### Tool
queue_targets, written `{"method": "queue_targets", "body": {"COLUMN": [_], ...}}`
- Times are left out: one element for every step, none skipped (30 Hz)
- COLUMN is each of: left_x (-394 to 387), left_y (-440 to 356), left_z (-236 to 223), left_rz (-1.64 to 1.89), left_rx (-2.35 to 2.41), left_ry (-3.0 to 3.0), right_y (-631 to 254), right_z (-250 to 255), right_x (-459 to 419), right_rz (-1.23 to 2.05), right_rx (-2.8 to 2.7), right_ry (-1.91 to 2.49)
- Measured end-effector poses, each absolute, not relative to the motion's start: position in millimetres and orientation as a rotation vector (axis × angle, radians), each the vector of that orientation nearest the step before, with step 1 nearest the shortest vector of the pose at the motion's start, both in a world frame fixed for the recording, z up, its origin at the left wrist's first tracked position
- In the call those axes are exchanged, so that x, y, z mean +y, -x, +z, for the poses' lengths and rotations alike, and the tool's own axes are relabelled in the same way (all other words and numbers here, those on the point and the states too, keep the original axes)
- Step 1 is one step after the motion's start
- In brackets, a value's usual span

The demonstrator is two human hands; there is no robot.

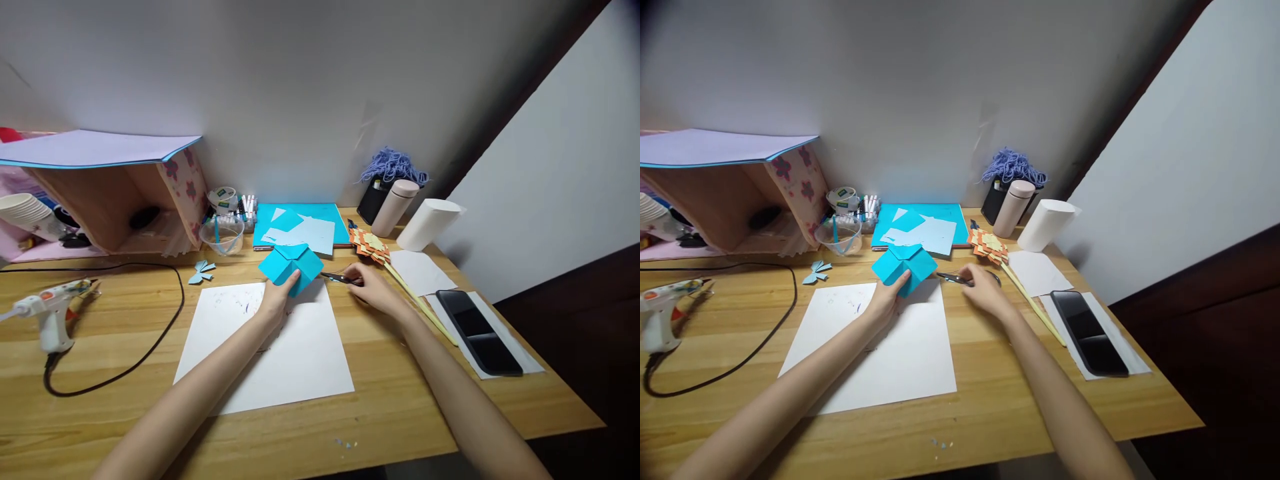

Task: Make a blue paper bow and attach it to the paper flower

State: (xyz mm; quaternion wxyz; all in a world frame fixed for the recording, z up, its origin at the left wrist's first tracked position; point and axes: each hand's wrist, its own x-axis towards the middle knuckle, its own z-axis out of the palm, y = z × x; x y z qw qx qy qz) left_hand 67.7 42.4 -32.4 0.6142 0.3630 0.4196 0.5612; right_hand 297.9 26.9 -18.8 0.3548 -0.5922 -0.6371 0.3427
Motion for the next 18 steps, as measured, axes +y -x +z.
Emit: {"method": "queue_targets", "body": {"left_x": [44, 46, 47, 49, 50, 52, 53, 55, 57, 58, 60, 61, 61, 62, 62, 62, 61, 60], "left_y": [-64, -60, -56, -53, -51, -49, -48, -48, -48, -48, -48, -49, -49, -50, -50, -50, -50, -50], "left_z": [-33, -33, -33, -33, -33, -32, -32, -32, -32, -31, -31, -31, -31, -31, -32, -32, -32, -32], "left_rz": [1.264, 1.226, 1.187, 1.156, 1.140, 1.137, 1.146, 1.156, 1.168, 1.183, 1.202, 1.227, 1.252, 1.272, 1.288, 1.293, 1.291, 1.284], "left_rx": [0.956, 0.943, 0.929, 0.912, 0.894, 0.877, 0.868, 0.868, 0.874, 0.877, 0.874, 0.866, 0.855, 0.847, 0.842, 0.844, 0.851, 0.859], "left_ry": [-0.844, -0.860, -0.875, -0.883, -0.884, -0.877, -0.863, -0.843, -0.817, -0.788, -0.760, -0.734, -0.715, -0.704, -0.701, -0.702, -0.703, -0.707], "right_y": [-312, -322, -330, -333, -334, -331, -326, -321, -315, -309, -303, -298, -293, -288, -283, -277, -271, -265], "right_z": [-19, -19, -20, -21, -21, -21, -21, -21, -21, -22, -23, -24, -25, -25, -25, -24, -22, -20], "right_x": [27, 26, 25, 24, 23, 22, 21, 21, 21, 22, 23, 23, 23, 23, 22, 21, 19, 16], "right_rz": [0.724, 0.630, 0.586, 0.539, 0.494, 0.464, 0.450, 0.465, 0.518, 0.592, 0.656, 0.726, 0.821, 0.942, 1.092, 1.270, 1.442, 1.606], "right_rx": [-1.729, -1.798, -1.843, -1.886, -1.925, -1.960, -1.986, -1.993, -1.965, -1.906, -1.843, -1.761, -1.657, -1.531, -1.396, -1.246, -1.110, -1.015], "right_ry": [1.658, 1.749, 1.803, 1.834, 1.847, 1.847, 1.844, 1.843, 1.839, 1.832, 1.824, 1.804, 1.768, 1.706, 1.612, 1.483, 1.322, 1.156]}}
